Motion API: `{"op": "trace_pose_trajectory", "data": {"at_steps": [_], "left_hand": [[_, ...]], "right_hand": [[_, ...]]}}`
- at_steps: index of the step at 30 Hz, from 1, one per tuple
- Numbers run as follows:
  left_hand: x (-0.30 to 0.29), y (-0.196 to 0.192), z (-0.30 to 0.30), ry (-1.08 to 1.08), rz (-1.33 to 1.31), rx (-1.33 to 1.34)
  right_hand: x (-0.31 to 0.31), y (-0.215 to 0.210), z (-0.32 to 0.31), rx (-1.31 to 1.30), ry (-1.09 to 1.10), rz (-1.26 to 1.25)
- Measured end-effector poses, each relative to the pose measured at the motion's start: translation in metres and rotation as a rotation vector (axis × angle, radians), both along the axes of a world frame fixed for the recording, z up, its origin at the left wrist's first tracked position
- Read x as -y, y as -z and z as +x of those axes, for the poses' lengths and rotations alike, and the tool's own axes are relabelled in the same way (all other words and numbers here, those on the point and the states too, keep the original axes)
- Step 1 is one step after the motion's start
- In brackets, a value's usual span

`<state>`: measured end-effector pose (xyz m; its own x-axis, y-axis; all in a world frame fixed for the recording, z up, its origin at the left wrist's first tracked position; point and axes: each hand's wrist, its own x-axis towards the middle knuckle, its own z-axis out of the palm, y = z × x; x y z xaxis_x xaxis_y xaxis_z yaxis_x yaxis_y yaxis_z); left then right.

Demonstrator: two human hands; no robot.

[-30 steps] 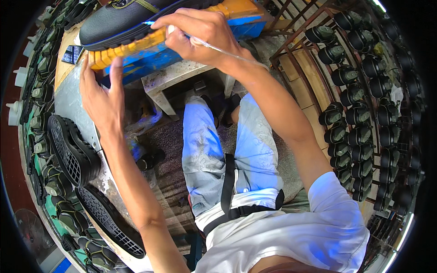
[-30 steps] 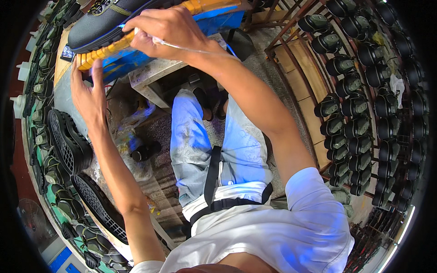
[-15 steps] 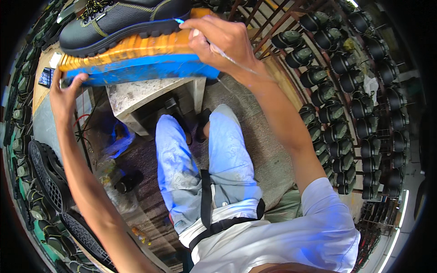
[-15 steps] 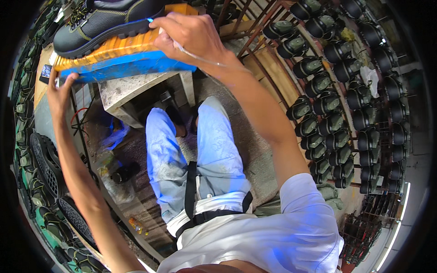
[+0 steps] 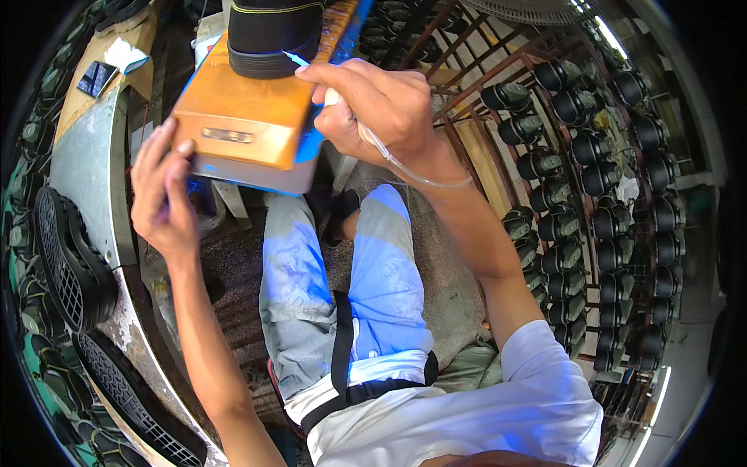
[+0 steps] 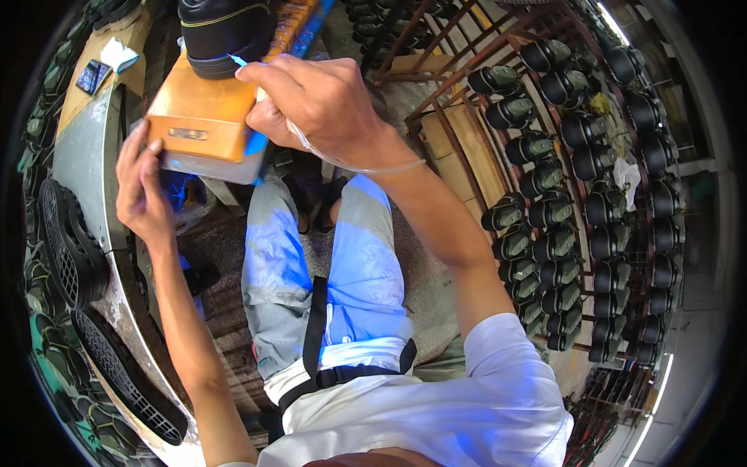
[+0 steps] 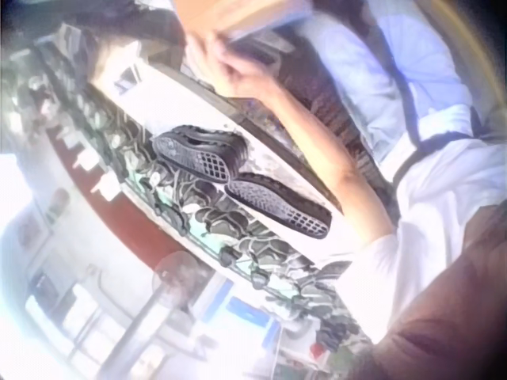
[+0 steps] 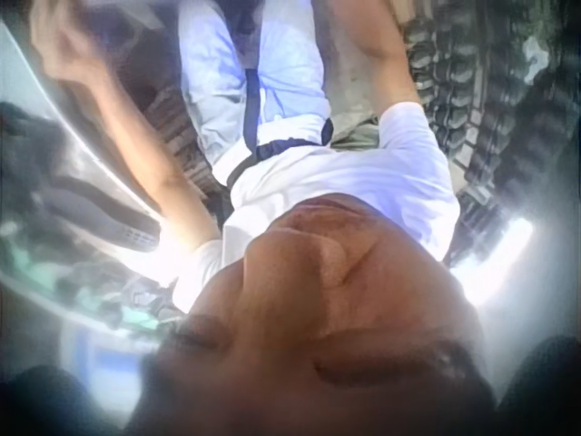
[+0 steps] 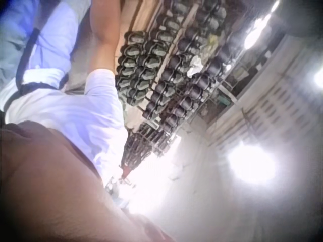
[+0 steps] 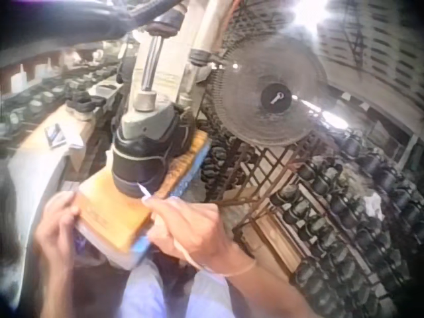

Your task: The person applies a substance to the seam of a shoe using a small blue applicator tool, then places the finished shoe onto a rack and retrieves another one to repeat the process.

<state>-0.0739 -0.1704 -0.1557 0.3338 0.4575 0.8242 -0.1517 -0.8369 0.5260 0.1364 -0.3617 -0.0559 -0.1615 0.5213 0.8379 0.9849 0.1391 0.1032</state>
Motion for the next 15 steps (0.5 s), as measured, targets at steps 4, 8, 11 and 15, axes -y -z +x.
{"op": "trace_pose_trajectory", "data": {"at_steps": [4,8,11,15], "left_hand": [[-0.034,-0.011,0.008,-0.033,-0.34,-0.031],[-0.038,-0.03,0.019,-0.01,-0.46,-0.129],[-0.033,-0.039,0.031,-0.191,-0.407,-0.272],[-0.069,-0.021,0.044,-0.145,-0.396,-0.201]], "right_hand": [[-0.034,0.013,0.005,-0.016,-0.062,0.103],[-0.056,0.021,0.014,-0.021,-0.028,0.156],[-0.062,0.026,0.025,-0.043,0.003,0.179],[-0.052,0.021,0.035,-0.015,0.088,0.219]]}}
